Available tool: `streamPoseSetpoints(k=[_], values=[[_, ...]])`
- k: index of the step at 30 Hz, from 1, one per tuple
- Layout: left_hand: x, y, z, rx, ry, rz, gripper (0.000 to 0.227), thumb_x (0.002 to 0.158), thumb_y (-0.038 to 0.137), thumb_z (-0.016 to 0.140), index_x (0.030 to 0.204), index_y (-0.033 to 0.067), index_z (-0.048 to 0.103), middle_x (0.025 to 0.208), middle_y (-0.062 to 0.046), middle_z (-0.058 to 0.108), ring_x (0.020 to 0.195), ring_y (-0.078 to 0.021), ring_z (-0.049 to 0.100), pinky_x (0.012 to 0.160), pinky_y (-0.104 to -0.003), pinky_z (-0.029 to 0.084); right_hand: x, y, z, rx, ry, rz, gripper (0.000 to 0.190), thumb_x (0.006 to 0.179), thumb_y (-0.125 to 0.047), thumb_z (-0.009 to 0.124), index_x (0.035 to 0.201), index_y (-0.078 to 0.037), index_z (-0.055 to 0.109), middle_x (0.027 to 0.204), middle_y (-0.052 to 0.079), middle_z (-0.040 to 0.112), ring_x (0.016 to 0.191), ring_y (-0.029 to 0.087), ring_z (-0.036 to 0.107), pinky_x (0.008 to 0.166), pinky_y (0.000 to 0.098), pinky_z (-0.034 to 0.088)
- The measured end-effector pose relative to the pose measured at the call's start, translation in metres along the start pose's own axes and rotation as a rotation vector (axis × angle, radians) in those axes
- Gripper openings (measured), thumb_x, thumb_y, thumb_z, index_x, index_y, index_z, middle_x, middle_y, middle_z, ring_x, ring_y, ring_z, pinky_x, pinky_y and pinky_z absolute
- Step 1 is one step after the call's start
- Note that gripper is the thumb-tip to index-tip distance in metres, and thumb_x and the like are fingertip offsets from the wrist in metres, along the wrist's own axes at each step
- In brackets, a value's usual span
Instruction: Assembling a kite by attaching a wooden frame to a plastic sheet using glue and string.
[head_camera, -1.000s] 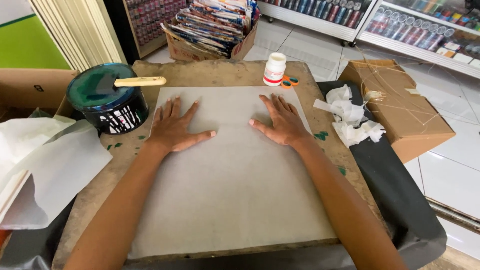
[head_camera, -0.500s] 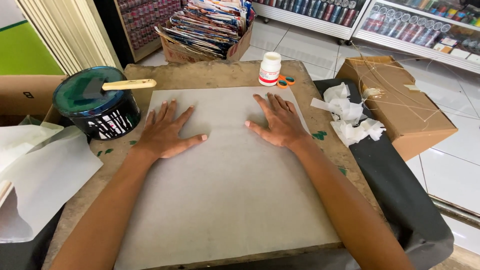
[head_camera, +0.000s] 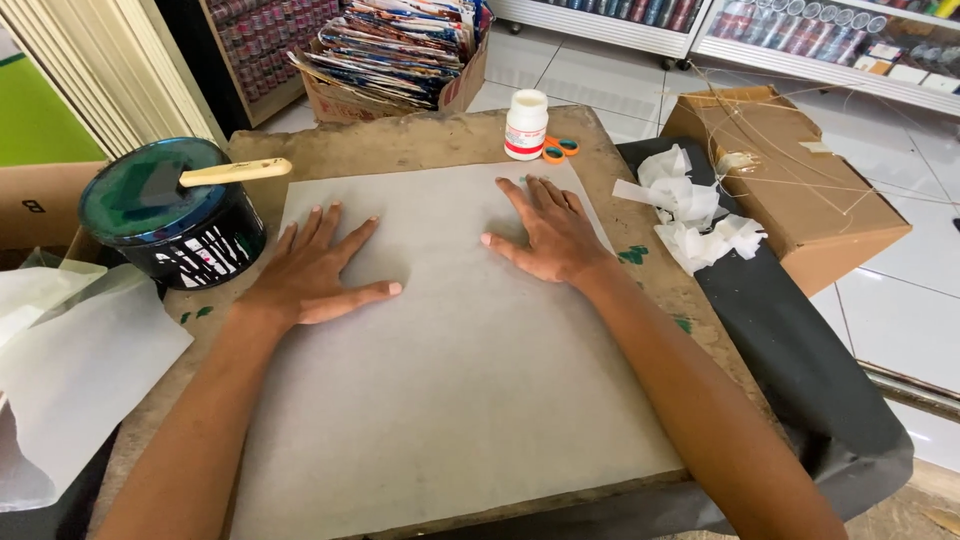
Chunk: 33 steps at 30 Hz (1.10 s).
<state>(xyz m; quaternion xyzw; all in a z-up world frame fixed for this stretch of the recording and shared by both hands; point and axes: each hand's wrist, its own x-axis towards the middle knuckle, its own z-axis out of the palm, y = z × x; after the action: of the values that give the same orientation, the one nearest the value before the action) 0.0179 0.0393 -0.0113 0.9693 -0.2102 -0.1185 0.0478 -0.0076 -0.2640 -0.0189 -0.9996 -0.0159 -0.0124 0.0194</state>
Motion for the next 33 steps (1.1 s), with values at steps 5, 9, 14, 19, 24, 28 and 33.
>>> streamPoseSetpoints(k=[5, 9, 14, 19, 24, 28, 33], values=[[-0.01, -0.004, -0.008, -0.048, -0.056, 0.03, 0.118, 0.069, 0.087, 0.066, 0.165, 0.0385, 0.018, 0.175, -0.011, 0.005, 0.162, -0.0326, 0.003, 0.13, -0.051, 0.001, -0.002, -0.001, -0.005, 0.018, -0.006, -0.007, 0.078, 0.098, -0.07, 0.04, 0.163, -0.033, 0.016, 0.163, 0.021, 0.029, 0.156, 0.032, 0.023, 0.125, 0.0468, 0.017], [-0.005, -0.013, -0.002, -0.084, -0.072, 0.054, 0.129, 0.06, 0.086, 0.079, 0.165, 0.04, 0.019, 0.175, -0.011, 0.005, 0.161, -0.032, 0.003, 0.13, -0.051, 0.0, -0.004, -0.002, -0.007, 0.032, -0.016, -0.014, 0.08, 0.098, -0.071, 0.039, 0.163, -0.031, 0.016, 0.163, 0.022, 0.029, 0.156, 0.033, 0.023, 0.125, 0.0476, 0.017], [-0.005, -0.015, -0.004, -0.088, -0.082, 0.053, 0.131, 0.058, 0.083, 0.085, 0.164, 0.038, 0.022, 0.175, -0.011, 0.006, 0.162, -0.0318, 0.004, 0.13, -0.051, 0.001, -0.005, 0.0, -0.006, 0.046, -0.003, -0.034, 0.078, 0.1, -0.068, 0.04, 0.163, -0.03, 0.015, 0.162, 0.022, 0.03, 0.155, 0.034, 0.025, 0.124, 0.0487, 0.018], [-0.004, -0.012, -0.008, -0.038, -0.084, 0.048, 0.128, 0.061, 0.085, 0.083, 0.163, 0.0389, 0.023, 0.175, -0.009, 0.007, 0.162, -0.0292, 0.005, 0.13, -0.05, 0.004, -0.005, 0.003, -0.006, 0.078, 0.025, -0.057, 0.074, 0.102, -0.064, 0.038, 0.163, -0.028, 0.016, 0.158, 0.022, 0.035, 0.152, 0.035, 0.03, 0.123, 0.0496, 0.021], [-0.002, -0.01, -0.005, -0.011, -0.053, 0.024, 0.109, 0.074, 0.089, 0.062, 0.163, 0.0383, 0.026, 0.174, -0.008, 0.011, 0.162, -0.0281, 0.007, 0.13, -0.051, 0.005, -0.005, 0.004, -0.003, 0.078, 0.057, -0.075, 0.07, 0.103, -0.06, 0.038, 0.162, -0.028, 0.019, 0.153, 0.021, 0.041, 0.148, 0.034, 0.038, 0.121, 0.0489, 0.026], [-0.001, -0.005, -0.004, 0.003, -0.017, 0.012, 0.099, 0.08, 0.085, 0.057, 0.161, 0.0363, 0.03, 0.173, -0.01, 0.015, 0.162, -0.0282, 0.01, 0.13, -0.05, 0.008, -0.003, 0.008, 0.002, 0.092, 0.073, -0.087, 0.068, 0.104, -0.058, 0.038, 0.162, -0.027, 0.021, 0.148, 0.019, 0.046, 0.145, 0.033, 0.043, 0.119, 0.0481, 0.029], [0.0, -0.001, -0.004, -0.014, -0.007, 0.017, 0.102, 0.078, 0.087, 0.059, 0.16, 0.0322, 0.033, 0.173, -0.011, 0.016, 0.161, -0.0301, 0.012, 0.13, -0.051, 0.01, -0.004, 0.012, 0.003, 0.141, 0.161, -0.115, 0.07, 0.101, -0.054, 0.051, 0.16, -0.024, 0.028, 0.14, 0.018, 0.055, 0.135, 0.032, 0.053, 0.115, 0.0497, 0.035]])
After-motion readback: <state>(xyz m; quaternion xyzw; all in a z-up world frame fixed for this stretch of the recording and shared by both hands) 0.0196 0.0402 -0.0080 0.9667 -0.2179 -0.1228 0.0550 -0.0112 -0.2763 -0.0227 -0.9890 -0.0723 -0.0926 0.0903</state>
